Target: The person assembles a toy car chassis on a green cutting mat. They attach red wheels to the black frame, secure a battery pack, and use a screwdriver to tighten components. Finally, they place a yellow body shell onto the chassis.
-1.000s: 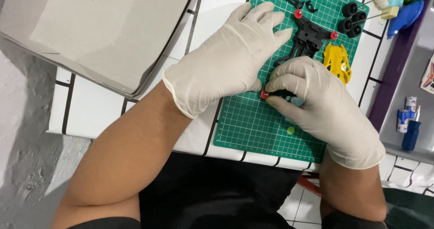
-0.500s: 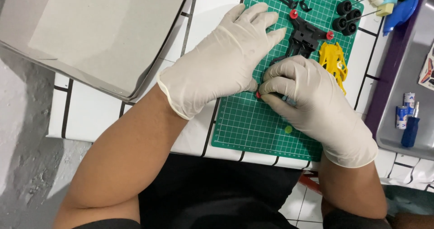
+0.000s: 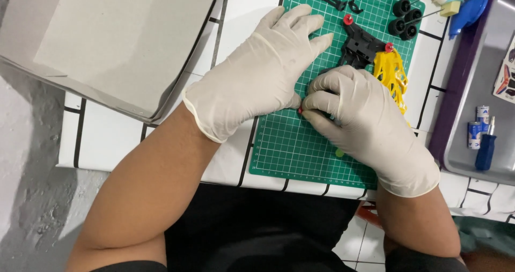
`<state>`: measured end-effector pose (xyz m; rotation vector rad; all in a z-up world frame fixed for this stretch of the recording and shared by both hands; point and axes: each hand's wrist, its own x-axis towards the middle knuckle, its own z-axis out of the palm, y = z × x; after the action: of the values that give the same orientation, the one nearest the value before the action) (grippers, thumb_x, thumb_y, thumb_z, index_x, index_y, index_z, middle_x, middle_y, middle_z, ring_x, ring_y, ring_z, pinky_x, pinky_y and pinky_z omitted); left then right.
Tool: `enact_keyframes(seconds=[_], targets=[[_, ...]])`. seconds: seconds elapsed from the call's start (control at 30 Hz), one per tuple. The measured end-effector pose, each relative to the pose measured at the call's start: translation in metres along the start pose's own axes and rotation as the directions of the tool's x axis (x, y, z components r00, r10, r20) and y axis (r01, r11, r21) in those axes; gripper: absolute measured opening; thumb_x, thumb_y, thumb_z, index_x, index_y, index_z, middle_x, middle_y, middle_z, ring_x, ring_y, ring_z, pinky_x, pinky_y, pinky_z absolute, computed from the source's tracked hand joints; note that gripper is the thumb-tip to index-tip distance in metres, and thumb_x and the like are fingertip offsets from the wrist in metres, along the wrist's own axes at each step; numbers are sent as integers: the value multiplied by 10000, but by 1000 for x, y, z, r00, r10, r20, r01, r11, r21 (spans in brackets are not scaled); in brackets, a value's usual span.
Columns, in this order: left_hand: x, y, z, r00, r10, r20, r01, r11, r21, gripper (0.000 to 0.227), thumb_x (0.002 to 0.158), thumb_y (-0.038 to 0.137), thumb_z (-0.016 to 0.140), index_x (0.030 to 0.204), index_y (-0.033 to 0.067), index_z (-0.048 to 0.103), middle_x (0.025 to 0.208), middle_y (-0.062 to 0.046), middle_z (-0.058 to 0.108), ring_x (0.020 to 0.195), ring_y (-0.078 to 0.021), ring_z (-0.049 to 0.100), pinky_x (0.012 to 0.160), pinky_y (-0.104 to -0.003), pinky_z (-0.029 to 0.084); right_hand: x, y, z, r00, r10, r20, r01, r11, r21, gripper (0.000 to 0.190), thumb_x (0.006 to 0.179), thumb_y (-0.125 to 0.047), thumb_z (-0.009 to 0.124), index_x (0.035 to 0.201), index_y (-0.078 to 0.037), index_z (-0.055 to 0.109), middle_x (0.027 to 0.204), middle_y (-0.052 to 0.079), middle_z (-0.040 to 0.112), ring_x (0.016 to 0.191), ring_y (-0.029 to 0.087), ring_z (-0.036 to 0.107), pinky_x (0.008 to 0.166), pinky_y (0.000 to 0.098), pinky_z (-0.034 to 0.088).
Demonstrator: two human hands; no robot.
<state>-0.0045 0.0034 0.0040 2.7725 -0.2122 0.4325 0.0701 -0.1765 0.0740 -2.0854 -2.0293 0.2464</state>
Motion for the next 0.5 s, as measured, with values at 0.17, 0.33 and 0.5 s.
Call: enact_keyframes(seconds=[0.17,0.33,0.5], targets=[[0,0,-1,1000,-3,4,3,1000,7,1050,442,542,950,1310,76,586,1396,-211,534,1359,-412,420,1068,-519,357,1,-1,-3,1000,-3,-12,4,999,52,74,946,-103,749,886,-72,720,960,53,688,897,298,632,727,433,485],[-3,2,-10,1000,11,7,-10,1000,-28,1027,451,463,969,1302,48,570,1403,-238,526,1370,-438,417,1093,-532,347,-1,-1,-14,1000,19,-14,-17,986,167,219,924,-52,735,1133,-11,684,1102,120,702,956,324,656,802,432,512],[-1,3,-15,996,-23,81,30,995,-92,1103,477,559,1000,1350,65,542,1427,-222,483,1395,-427,371,1096,-548,335,-16,5,-21,995,87,-55,-87,996,11,409,823,-225,873,1149,-64,686,1145,134,634,1071,348,587,884,474,475]])
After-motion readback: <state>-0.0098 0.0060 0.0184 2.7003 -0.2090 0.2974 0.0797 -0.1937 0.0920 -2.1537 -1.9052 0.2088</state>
